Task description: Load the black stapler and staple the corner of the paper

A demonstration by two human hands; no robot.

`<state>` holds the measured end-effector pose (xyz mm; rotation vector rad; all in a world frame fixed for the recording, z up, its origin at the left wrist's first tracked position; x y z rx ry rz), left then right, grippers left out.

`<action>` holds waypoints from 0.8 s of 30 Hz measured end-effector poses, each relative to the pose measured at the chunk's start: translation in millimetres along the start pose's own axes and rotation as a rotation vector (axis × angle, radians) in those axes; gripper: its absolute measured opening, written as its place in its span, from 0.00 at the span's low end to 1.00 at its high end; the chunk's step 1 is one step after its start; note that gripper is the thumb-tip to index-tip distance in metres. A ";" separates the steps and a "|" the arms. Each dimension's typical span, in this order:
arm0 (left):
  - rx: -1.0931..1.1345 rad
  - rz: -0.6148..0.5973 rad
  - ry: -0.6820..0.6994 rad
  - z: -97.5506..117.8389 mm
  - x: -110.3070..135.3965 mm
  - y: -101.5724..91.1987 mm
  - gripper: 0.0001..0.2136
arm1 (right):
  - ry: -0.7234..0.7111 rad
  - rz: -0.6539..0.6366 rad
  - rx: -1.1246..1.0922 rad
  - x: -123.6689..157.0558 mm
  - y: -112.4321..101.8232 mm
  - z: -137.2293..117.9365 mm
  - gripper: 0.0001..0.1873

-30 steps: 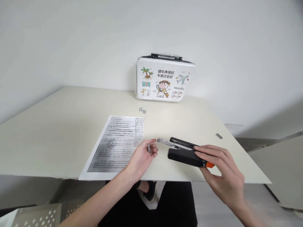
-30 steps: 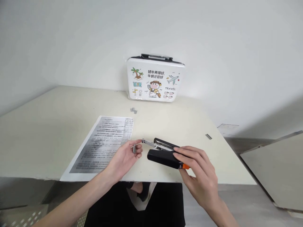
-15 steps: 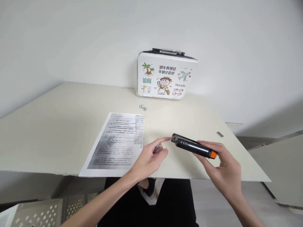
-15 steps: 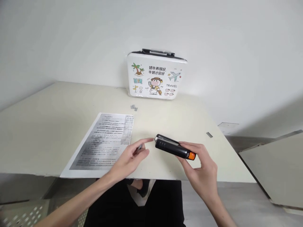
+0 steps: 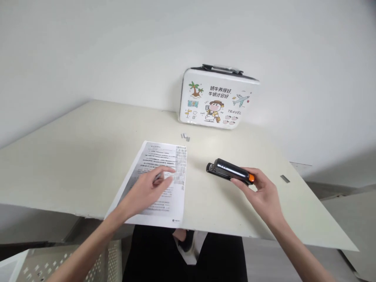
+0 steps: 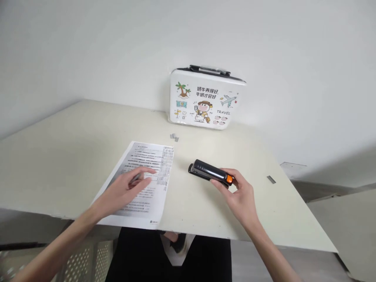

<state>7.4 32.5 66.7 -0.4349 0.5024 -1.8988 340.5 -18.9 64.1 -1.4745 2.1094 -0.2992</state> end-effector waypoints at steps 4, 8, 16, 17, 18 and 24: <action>-0.260 0.148 -0.026 -36.4 9.2 -39.1 0.15 | 0.006 -0.034 -0.073 -32.7 32.5 -1.6 0.20; -0.334 0.100 0.021 -51.3 18.4 -26.0 0.15 | -0.035 -0.088 -0.170 -64.1 81.2 -9.3 0.22; -0.375 0.115 0.138 -43.8 29.0 -13.0 0.10 | -0.130 -0.170 -0.136 -123.2 182.2 -22.9 0.28; -0.370 0.120 0.132 -45.1 29.3 -14.0 0.10 | -0.135 -0.172 -0.116 -128.7 191.2 -23.0 0.29; -0.365 0.123 0.129 -46.3 29.5 -14.5 0.09 | -0.138 -0.173 -0.100 -133.3 199.0 -22.8 0.30; -0.352 0.108 0.132 -48.6 29.8 -13.7 0.07 | -0.184 -0.216 -0.028 -141.4 224.0 -20.0 0.27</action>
Point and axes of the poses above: each hand's wrist, its own x-axis away from the middle knuckle, its own y-axis out of the palm, z = x × y, the point moved 8 cm from there along -x, towards the middle knuckle, and after that the axes turned 1 degree about -z, right-handed, at the moved point
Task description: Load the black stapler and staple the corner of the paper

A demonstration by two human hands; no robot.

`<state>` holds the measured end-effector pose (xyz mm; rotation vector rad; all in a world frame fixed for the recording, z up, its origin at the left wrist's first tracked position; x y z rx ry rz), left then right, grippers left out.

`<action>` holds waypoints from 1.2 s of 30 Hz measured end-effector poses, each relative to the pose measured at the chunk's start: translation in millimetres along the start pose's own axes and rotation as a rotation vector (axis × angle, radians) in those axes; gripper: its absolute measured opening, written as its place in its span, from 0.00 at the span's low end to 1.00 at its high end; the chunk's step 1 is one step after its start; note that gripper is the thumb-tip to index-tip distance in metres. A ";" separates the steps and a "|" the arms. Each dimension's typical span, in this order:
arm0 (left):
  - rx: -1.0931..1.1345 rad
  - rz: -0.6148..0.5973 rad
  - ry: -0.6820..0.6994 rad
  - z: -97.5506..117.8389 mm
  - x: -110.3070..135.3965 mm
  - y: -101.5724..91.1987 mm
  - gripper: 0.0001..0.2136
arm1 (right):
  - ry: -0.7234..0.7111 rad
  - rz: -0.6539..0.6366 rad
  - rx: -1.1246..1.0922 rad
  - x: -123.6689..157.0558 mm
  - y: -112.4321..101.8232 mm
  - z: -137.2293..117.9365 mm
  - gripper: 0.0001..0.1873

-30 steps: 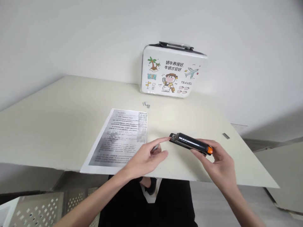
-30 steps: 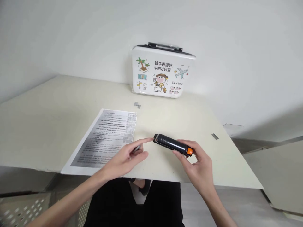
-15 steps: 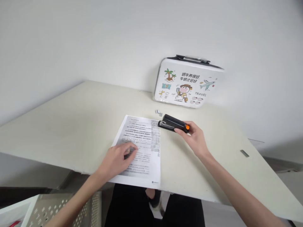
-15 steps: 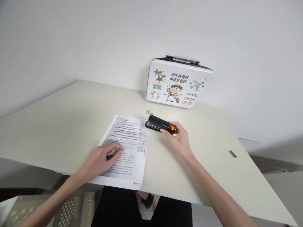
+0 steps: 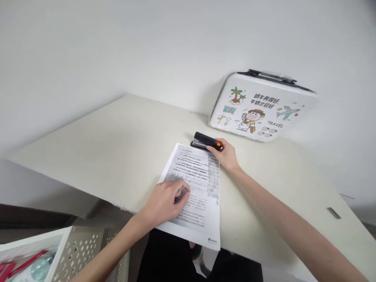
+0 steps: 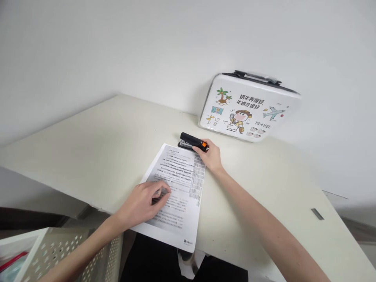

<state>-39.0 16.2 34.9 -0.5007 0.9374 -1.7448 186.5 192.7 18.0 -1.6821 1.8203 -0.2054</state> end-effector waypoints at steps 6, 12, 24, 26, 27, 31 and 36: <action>0.040 0.003 -0.075 -7.5 0.1 0.2 0.07 | -0.127 -0.028 0.106 0.4 2.0 -4.3 0.26; 0.408 -0.019 -0.195 5.7 2.4 -12.2 0.14 | -0.328 0.037 0.092 49.0 -31.3 -69.0 0.23; 1.604 -0.222 -0.514 128.4 -62.6 85.9 0.13 | -0.338 -0.145 0.234 165.5 -106.2 -101.5 0.17; 1.578 -0.303 -0.527 148.1 -69.3 99.9 0.14 | -0.318 -0.102 0.259 172.3 -126.5 -89.7 0.13; 1.550 -0.349 -0.524 157.9 -72.0 105.9 0.15 | -0.311 -0.082 0.262 176.1 -136.3 -84.5 0.12; 1.300 -0.491 -0.455 189.2 -79.1 123.7 0.20 | -0.274 -0.030 0.199 191.2 -168.2 -66.1 0.11; 1.198 -0.529 -0.380 207.9 -81.9 138.6 0.21 | -0.162 -0.011 -0.060 204.9 -183.3 -44.6 0.11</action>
Point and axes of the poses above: each hand's wrist, its own x-axis away from the middle knuckle, its own y-axis out of the palm, z = x × y, the point moved 8 cm from there along -x, towards the middle knuckle, and after that the axes turned 1 degree about -z, right-handed, at the moved point
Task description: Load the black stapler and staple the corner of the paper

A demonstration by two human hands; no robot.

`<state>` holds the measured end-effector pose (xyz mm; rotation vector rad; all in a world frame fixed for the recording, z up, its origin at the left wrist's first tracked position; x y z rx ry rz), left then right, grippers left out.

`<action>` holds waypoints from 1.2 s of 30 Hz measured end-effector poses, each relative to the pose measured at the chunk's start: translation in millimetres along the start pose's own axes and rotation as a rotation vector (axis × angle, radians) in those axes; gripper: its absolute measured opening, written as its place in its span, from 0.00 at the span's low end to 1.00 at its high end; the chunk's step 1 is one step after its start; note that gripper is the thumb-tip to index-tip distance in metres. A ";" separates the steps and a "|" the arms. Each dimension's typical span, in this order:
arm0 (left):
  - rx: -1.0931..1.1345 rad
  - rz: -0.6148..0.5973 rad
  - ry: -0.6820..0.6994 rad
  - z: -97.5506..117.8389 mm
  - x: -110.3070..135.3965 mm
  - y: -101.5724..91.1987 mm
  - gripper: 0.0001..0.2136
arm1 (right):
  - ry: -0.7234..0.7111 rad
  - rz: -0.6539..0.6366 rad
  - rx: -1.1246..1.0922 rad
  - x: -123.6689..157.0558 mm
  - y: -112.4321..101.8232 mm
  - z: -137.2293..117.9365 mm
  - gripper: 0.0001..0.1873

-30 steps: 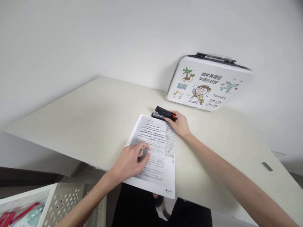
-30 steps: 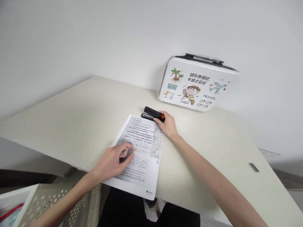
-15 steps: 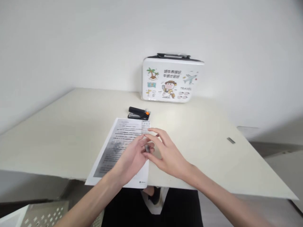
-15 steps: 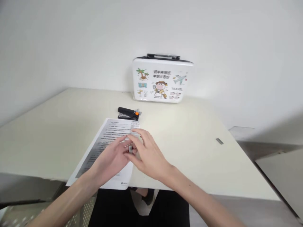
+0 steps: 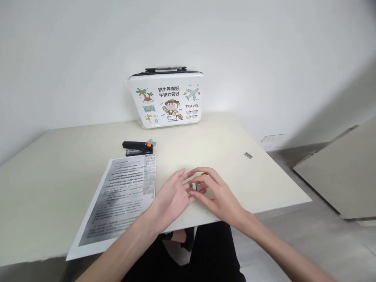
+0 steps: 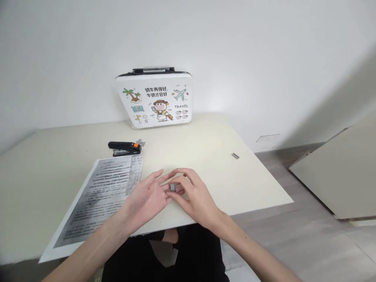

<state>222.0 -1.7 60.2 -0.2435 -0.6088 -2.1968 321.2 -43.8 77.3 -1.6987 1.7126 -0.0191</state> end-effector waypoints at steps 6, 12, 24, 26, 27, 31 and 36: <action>-0.084 -0.041 -0.008 0.0 1.4 -17.2 0.22 | 0.115 0.162 -0.103 13.8 -24.0 19.6 0.05; -1.000 0.367 0.255 66.0 44.7 -132.9 0.22 | 0.334 0.449 0.135 20.4 -135.9 90.1 0.15; -1.636 0.385 0.392 18.9 48.0 -216.3 0.31 | 0.662 0.312 0.527 59.9 -196.4 200.7 0.24; -1.656 0.398 0.406 14.5 48.1 -209.6 0.30 | 0.658 0.316 0.574 62.7 -199.2 201.8 0.24; -1.662 0.407 0.415 13.1 48.8 -206.7 0.30 | 0.658 0.309 0.584 63.6 -200.3 202.6 0.24; -1.678 0.421 0.439 7.7 52.2 -200.1 0.30 | 0.691 0.229 0.567 66.5 -199.1 209.0 0.24; -1.650 0.405 0.449 -1.7 54.3 -195.5 0.29 | 0.716 0.213 0.579 67.2 -195.6 211.7 0.27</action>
Point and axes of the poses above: each hand's wrist, its own x-axis away from the middle knuckle, its own y-axis out of the palm, z = x × y, the point moved 8 cm from there along -x, towards the middle knuckle, and after that the axes turned 1 degree about -z, right-handed, at the moved point
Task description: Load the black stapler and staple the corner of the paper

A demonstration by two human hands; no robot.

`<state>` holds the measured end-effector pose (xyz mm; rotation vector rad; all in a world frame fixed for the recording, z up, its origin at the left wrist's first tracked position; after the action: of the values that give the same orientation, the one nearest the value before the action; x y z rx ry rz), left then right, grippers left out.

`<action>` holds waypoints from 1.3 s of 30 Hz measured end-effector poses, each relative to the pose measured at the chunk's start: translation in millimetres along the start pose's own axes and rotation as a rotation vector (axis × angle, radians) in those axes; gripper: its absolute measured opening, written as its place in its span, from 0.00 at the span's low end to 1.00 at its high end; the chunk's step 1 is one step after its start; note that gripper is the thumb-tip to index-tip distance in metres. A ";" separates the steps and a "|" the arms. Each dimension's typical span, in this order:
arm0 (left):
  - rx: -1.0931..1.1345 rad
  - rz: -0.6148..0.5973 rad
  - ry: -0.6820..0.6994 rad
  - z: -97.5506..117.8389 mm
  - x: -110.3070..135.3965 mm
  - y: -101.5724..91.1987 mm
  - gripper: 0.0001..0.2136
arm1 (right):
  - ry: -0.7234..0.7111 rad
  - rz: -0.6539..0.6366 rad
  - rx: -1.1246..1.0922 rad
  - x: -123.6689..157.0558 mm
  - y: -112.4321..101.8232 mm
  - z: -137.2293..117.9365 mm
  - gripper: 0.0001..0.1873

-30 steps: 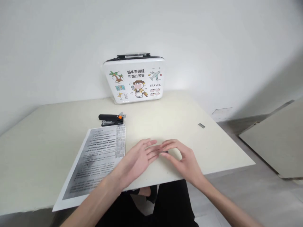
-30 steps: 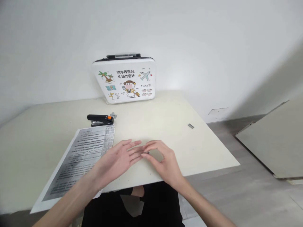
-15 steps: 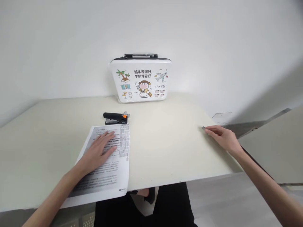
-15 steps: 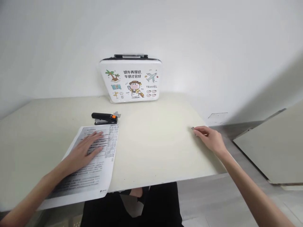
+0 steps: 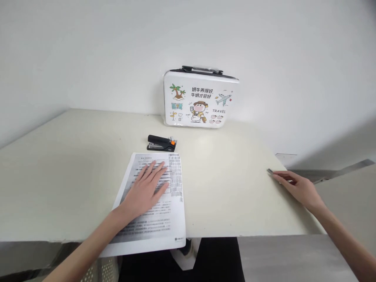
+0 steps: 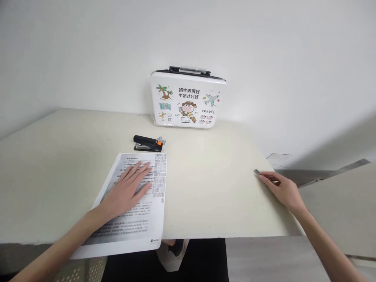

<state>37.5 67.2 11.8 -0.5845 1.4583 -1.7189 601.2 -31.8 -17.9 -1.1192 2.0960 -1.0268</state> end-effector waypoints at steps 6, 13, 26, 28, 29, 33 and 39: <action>0.134 -0.031 -0.001 -19.6 -3.7 -14.7 0.29 | -0.004 0.106 0.014 3.1 -7.5 -8.9 0.27; 0.071 0.050 -0.134 -109.8 3.4 -54.3 0.32 | -0.195 0.209 -0.046 26.5 1.5 -103.7 0.21; -0.001 0.049 -0.098 -71.6 21.0 -30.0 0.30 | -1.044 -0.427 -0.098 150.1 173.4 -356.4 0.33; 0.041 0.077 -0.118 -74.4 21.2 -30.8 0.30 | -1.042 -0.439 -0.025 152.0 176.1 -343.0 0.36; 0.055 0.092 -0.131 -77.4 21.0 -31.0 0.30 | -1.031 -0.434 0.014 148.1 173.8 -330.9 0.36; 0.024 0.112 -0.142 -85.4 17.0 -27.5 0.32 | -0.935 -0.427 0.163 106.9 145.5 -262.2 0.35; -0.064 0.101 -0.137 -83.1 11.4 -24.3 0.31 | -0.738 -0.434 0.206 41.5 70.4 -173.1 0.35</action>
<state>-39.5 108.3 14.2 -0.6391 1.4261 -1.5291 420.7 21.8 16.7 -1.5782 1.1722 -0.8072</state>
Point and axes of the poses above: each hand's wrist, its own x-axis away from the middle knuckle, its own y-axis out of the palm, z = x × y, the point moved 8 cm from there along -x, towards the middle knuckle, and after that the axes turned 1 degree about -z, right-handed, at the moved point
